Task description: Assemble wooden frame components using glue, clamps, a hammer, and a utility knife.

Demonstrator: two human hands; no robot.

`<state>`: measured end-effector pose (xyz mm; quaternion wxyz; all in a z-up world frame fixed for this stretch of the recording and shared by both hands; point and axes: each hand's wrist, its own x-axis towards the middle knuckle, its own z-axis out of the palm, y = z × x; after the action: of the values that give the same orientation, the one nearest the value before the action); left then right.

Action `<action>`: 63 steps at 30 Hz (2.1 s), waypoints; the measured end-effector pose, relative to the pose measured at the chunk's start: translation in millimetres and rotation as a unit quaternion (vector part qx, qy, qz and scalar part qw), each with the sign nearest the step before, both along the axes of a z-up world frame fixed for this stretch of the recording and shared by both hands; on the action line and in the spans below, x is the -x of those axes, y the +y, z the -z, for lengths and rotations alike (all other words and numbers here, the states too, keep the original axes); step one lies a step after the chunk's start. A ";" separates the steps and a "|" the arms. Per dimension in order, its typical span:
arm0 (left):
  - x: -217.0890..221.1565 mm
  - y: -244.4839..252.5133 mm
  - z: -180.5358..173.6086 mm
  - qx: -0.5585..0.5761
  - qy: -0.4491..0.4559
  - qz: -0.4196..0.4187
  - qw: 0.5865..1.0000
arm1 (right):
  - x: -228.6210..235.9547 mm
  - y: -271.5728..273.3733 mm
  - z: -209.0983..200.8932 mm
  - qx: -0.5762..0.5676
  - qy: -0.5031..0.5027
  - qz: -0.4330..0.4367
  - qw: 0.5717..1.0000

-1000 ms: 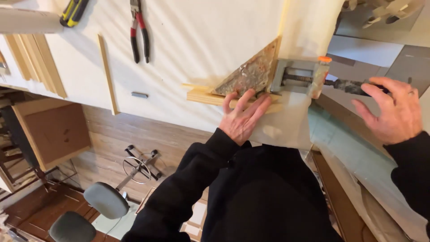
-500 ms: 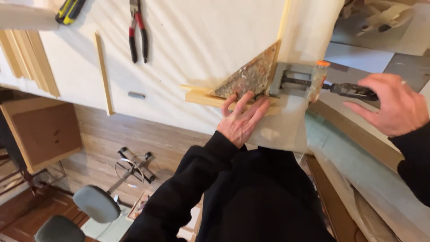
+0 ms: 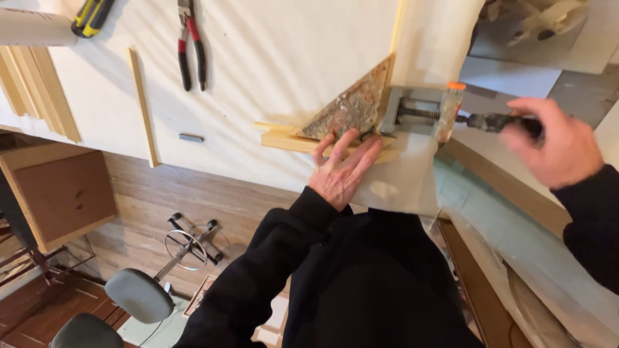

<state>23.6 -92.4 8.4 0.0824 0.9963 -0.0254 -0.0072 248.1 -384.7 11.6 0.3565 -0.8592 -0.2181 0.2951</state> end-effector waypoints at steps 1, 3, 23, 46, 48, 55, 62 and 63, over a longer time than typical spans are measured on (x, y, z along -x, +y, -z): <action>-0.6 2.6 2.3 0.005 -0.002 -0.002 1.000 | -1.7 9.2 -10.1 -0.005 -0.095 -0.045 0.994; 4.6 0.7 -1.2 0.006 0.003 -0.012 1.000 | -1.3 4.7 -5.6 -0.021 -0.209 -0.122 0.970; 4.0 -2.9 1.2 0.038 0.011 -0.010 0.999 | -5.5 -48.1 66.0 0.010 -0.179 -0.134 0.975; -5.9 10.2 -8.3 0.050 -0.009 0.013 0.999 | 1.8 72.7 -54.9 0.249 -0.221 -0.175 0.927; -13.4 18.4 -14.1 0.096 -0.001 0.024 0.995 | 33.7 76.9 -82.2 0.151 -0.261 -0.083 0.950; -21.8 44.6 -10.0 0.122 0.012 0.135 0.983 | 281.4 96.8 -5.6 -0.109 0.306 0.223 0.919; -18.7 60.5 -5.8 0.111 -0.006 0.181 0.977 | 445.5 165.5 91.9 -0.341 0.408 0.369 0.763; -18.6 62.7 -8.8 0.098 -0.006 0.183 0.978 | 456.6 168.1 98.8 -0.287 0.366 0.408 0.786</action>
<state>42.3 -29.7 17.2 0.1769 0.9618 -0.2083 -0.0139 -208.5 -216.6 -87.2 0.7266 -0.5541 0.2252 0.3380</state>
